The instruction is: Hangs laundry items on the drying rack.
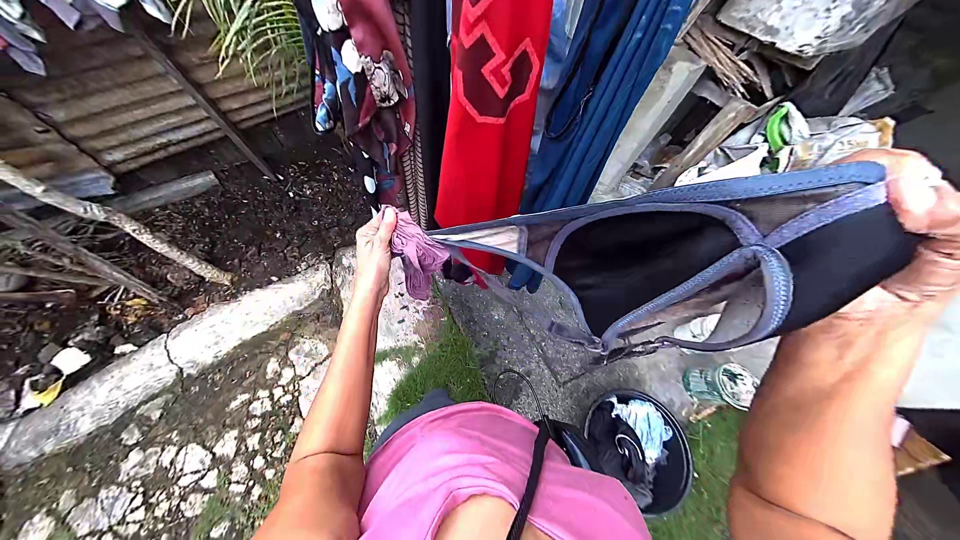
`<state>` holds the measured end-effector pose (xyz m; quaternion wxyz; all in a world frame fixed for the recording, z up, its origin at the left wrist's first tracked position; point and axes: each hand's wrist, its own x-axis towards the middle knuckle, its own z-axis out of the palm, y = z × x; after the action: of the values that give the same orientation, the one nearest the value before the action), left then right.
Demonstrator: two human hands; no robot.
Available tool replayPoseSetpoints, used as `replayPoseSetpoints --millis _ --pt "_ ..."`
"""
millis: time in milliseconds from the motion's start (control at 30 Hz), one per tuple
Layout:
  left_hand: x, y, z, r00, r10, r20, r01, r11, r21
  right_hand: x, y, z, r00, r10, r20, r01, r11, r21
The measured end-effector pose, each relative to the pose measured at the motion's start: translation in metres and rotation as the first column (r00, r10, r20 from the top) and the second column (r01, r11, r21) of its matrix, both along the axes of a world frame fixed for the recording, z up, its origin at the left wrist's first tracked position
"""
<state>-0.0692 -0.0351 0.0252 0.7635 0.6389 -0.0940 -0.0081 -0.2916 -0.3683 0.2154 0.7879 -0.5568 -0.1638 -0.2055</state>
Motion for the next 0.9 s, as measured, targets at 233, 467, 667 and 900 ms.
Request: replayPoseSetpoints --millis 233,467,667,900 --pt "0.006 0.027 0.005 0.999 0.038 -0.031 -0.038 0.999 0.004 -0.008 -0.031 -0.019 0.998 -0.062 -0.003 0.057 0.939 -0.338" --pt "-0.081 -0.030 0.093 0.827 -0.542 0.149 0.525 0.840 0.139 -0.002 -0.023 -0.046 0.985 0.032 -0.170 -0.074 0.966 -0.246" --pt "-0.110 -0.083 0.100 0.789 -0.563 0.246 0.514 0.824 0.236 0.008 0.001 -0.065 0.978 0.045 -0.201 -0.088 0.973 -0.211" --pt "-0.080 -0.065 0.108 0.755 -0.656 0.007 0.636 0.730 -0.251 0.016 0.031 -0.085 0.850 -0.503 0.156 0.385 0.390 -0.836"
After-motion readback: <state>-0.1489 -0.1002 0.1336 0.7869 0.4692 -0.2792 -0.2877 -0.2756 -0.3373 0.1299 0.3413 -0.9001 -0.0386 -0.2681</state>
